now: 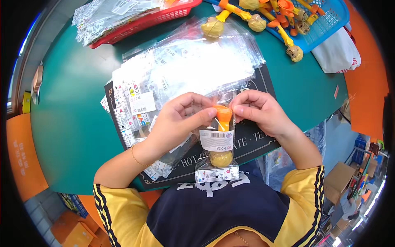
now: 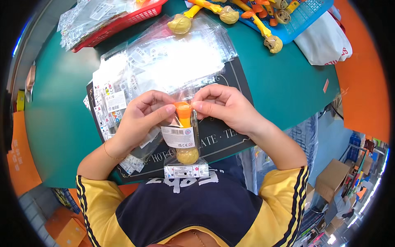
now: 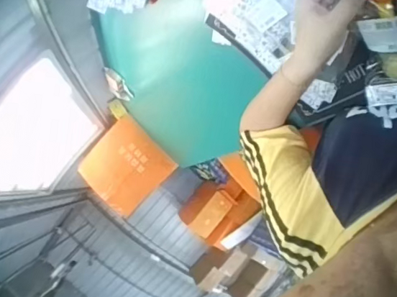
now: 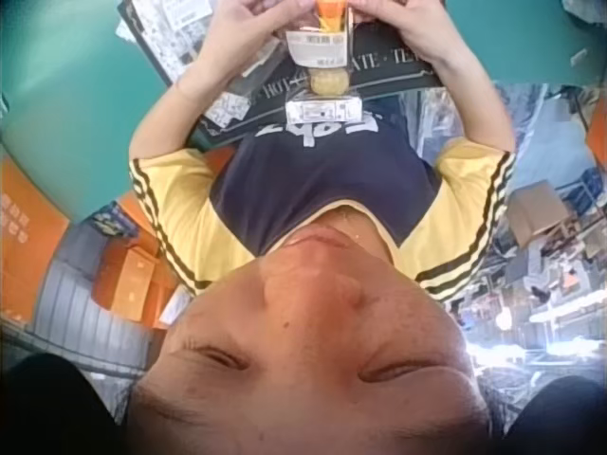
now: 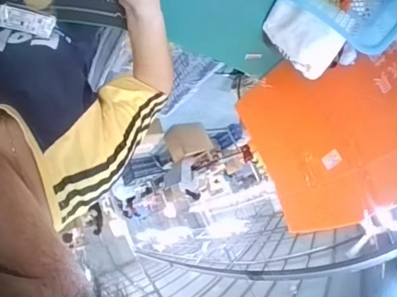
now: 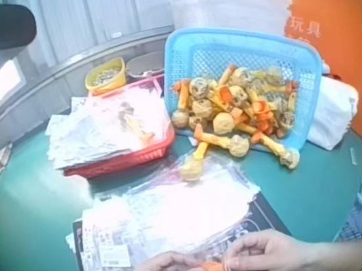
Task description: Manually packaging small toy components and labels into clear plastic bags.
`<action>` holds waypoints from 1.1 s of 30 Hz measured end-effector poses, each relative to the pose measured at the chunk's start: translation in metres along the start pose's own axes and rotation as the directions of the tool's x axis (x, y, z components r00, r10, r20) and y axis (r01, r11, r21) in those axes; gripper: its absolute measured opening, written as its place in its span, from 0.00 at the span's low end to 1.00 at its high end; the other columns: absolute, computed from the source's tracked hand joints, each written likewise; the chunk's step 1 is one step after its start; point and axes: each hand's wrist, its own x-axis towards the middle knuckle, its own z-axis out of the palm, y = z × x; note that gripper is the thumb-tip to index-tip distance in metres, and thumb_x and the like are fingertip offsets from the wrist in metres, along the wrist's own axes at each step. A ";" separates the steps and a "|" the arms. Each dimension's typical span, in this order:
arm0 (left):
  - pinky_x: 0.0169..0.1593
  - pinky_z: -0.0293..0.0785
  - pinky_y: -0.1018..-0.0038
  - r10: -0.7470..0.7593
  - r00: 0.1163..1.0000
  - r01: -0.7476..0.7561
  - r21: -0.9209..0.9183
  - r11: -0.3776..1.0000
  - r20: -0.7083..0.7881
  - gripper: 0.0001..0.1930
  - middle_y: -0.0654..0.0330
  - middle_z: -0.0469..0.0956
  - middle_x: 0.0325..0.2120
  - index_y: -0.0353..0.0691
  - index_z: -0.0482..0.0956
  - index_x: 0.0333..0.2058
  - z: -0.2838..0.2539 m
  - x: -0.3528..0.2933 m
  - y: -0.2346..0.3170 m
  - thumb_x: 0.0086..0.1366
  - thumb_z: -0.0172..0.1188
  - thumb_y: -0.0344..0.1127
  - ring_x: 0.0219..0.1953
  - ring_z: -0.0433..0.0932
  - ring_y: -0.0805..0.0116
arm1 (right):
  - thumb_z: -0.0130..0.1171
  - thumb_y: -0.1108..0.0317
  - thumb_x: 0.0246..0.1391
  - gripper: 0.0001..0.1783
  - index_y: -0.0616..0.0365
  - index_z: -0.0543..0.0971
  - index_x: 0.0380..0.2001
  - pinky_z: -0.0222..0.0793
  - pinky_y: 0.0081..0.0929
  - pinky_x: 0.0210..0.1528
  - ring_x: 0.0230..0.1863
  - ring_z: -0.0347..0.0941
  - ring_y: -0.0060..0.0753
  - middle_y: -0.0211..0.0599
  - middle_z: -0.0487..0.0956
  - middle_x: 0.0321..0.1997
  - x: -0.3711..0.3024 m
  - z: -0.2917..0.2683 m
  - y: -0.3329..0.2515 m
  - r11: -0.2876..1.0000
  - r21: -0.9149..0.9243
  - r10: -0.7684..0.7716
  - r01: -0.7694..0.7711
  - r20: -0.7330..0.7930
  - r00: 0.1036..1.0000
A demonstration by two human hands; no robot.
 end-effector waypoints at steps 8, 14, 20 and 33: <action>0.45 0.71 0.79 0.202 0.977 -0.210 -0.115 0.971 -0.072 0.07 0.58 0.77 0.37 0.33 0.73 0.38 0.003 0.009 -0.012 0.63 0.55 0.29 0.40 0.75 0.75 | 0.50 0.68 0.58 0.05 0.57 0.69 0.35 0.66 0.18 0.41 0.37 0.68 0.21 0.33 0.72 0.40 0.001 0.004 0.004 0.981 0.122 -0.149 0.147 0.003 0.989; 0.44 0.72 0.80 0.201 0.977 -0.208 -0.103 0.973 -0.077 0.07 0.58 0.77 0.37 0.32 0.73 0.38 0.001 0.007 -0.010 0.62 0.56 0.28 0.39 0.75 0.75 | 0.52 0.70 0.56 0.08 0.59 0.69 0.39 0.67 0.19 0.43 0.39 0.70 0.22 0.32 0.72 0.40 0.005 0.013 -0.002 0.966 0.197 -0.162 0.167 -0.043 0.986; 0.40 0.74 0.81 0.155 0.985 -0.159 -0.058 0.985 -0.069 0.07 0.59 0.77 0.33 0.31 0.73 0.37 0.000 0.003 -0.009 0.62 0.56 0.28 0.35 0.76 0.76 | 0.56 0.75 0.53 0.09 0.60 0.70 0.39 0.70 0.20 0.41 0.37 0.73 0.23 0.31 0.74 0.36 0.003 0.011 -0.001 0.960 0.277 -0.037 0.042 -0.022 0.999; 0.38 0.75 0.81 0.319 0.942 -0.305 0.131 0.943 -0.106 0.06 0.57 0.77 0.34 0.30 0.72 0.36 0.006 -0.001 -0.010 0.62 0.55 0.26 0.35 0.76 0.77 | 0.52 0.73 0.57 0.06 0.59 0.69 0.37 0.66 0.19 0.46 0.42 0.68 0.18 0.30 0.71 0.40 0.001 0.020 0.005 0.976 0.058 -0.208 0.210 -0.031 0.978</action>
